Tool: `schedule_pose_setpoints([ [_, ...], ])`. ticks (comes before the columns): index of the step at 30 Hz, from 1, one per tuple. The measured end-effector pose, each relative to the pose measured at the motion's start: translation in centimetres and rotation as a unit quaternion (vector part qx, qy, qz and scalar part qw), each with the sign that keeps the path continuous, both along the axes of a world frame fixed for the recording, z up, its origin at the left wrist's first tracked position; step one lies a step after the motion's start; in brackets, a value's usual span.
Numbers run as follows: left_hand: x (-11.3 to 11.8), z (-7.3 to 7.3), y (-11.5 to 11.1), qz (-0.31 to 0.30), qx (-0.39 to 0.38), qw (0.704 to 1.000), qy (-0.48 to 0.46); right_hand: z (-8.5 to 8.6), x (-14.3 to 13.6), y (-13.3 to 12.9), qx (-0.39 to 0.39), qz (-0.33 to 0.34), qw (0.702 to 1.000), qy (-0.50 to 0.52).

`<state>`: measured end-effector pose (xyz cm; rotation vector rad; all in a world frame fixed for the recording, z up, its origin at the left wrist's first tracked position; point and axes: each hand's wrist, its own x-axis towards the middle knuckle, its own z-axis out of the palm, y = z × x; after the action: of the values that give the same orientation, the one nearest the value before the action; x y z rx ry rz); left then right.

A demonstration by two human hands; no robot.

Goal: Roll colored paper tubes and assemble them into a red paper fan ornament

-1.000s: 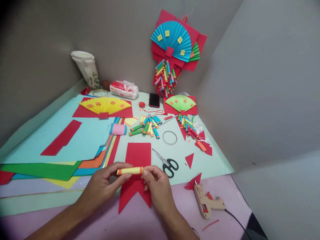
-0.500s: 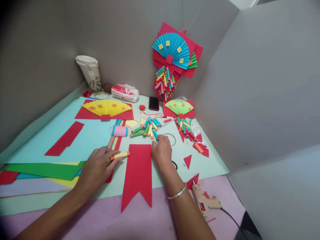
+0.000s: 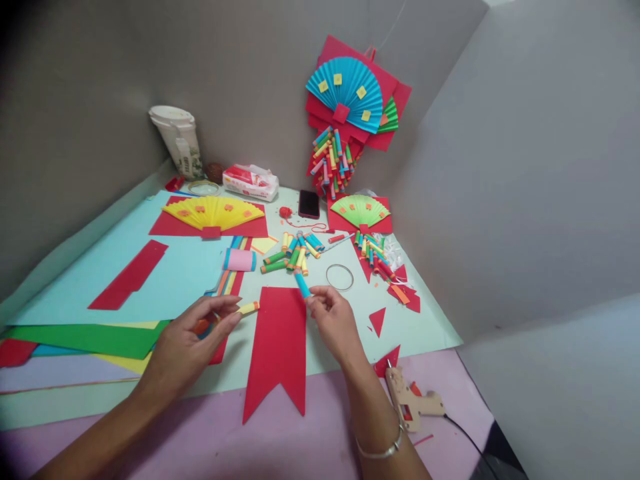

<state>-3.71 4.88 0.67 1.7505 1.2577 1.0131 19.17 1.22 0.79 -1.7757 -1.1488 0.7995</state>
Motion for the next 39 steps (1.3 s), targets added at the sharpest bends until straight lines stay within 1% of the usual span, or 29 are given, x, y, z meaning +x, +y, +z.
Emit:
schedule_pose_setpoints([
  [1, 0.1, 0.3, -0.3, -0.016, -0.054, 0.998, -0.04, 0.4, -0.7, -1.0, 0.0, 0.024, 0.998, 0.058],
  [3, 0.5, 0.6, -0.6, -0.05, -0.137, 0.984, -0.105, 1.0, -2.0, -2.7, 0.0, 0.064, 0.991, 0.115],
  [5, 0.8, 0.6, -0.7, -0.075, -0.183, 0.97, -0.138, 1.4, -3.1, -3.9, 0.003, 0.094, 0.987, 0.127],
  [7, 0.9, 0.3, -0.7, -0.103, -0.212, 0.961, -0.145, 1.5, -3.7, -4.5, 0.004, 0.118, 0.985, 0.126],
  [10, 0.9, -0.1, -0.6, -0.147, -0.233, 0.95, -0.147, 1.3, -3.8, -4.8, 0.002, 0.131, 0.985, 0.112],
  [12, 0.7, -0.1, -0.7, -0.163, -0.232, 0.947, -0.152, 1.2, -3.8, -4.8, 0.006, 0.128, 0.988, 0.088],
  [16, 0.7, 0.2, -0.9, -0.174, -0.222, 0.946, -0.161, 1.1, -3.9, -5.1, 0.029, 0.137, 0.99, 0.037],
  [19, 0.9, 0.3, -1.0, -0.167, -0.214, 0.951, -0.148, 1.1, -3.7, -6.2, 0.05, 0.135, 0.99, -0.005],
  [21, 0.9, 0.2, -1.0, -0.158, -0.208, 0.955, -0.142, 0.9, -2.7, -7.9, 0.063, 0.111, 0.99, -0.06],
  [23, 0.8, -0.1, -0.8, -0.151, -0.207, 0.958, -0.132, 0.5, -0.7, -10.3, 0.079, 0.07, 0.984, -0.143],
  [26, 0.6, -0.7, -0.5, -0.145, -0.206, 0.962, -0.101, -0.4, 3.7, -14.5, 0.09, 0.003, 0.951, -0.294],
  [28, 0.7, -1.2, -0.3, -0.139, -0.2, 0.966, -0.081, -1.1, 6.7, -17.2, 0.065, -0.03, 0.926, -0.37],
  [31, 1.4, -1.4, -0.1, -0.133, -0.195, 0.969, -0.067, -2.2, 10.1, -20.3, -0.008, -0.042, 0.892, -0.449],
  [33, 2.1, -1.2, -0.2, -0.136, -0.191, 0.97, -0.061, -3.0, 11.4, -21.3, -0.043, -0.028, 0.88, -0.473],
  [35, 2.8, -0.9, -0.4, -0.15, -0.192, 0.969, -0.054, -3.6, 12.2, -21.5, -0.066, -0.007, 0.872, -0.485],
  [37, 3.7, -0.4, -0.7, -0.161, -0.199, 0.966, -0.044, -4.0, 12.8, -21.3, -0.076, 0.02, 0.871, -0.485],
  [39, 4.5, 0.1, -1.2, -0.168, -0.213, 0.962, -0.034, -4.1, 13.5, -21.0, -0.076, 0.047, 0.876, -0.474],
])
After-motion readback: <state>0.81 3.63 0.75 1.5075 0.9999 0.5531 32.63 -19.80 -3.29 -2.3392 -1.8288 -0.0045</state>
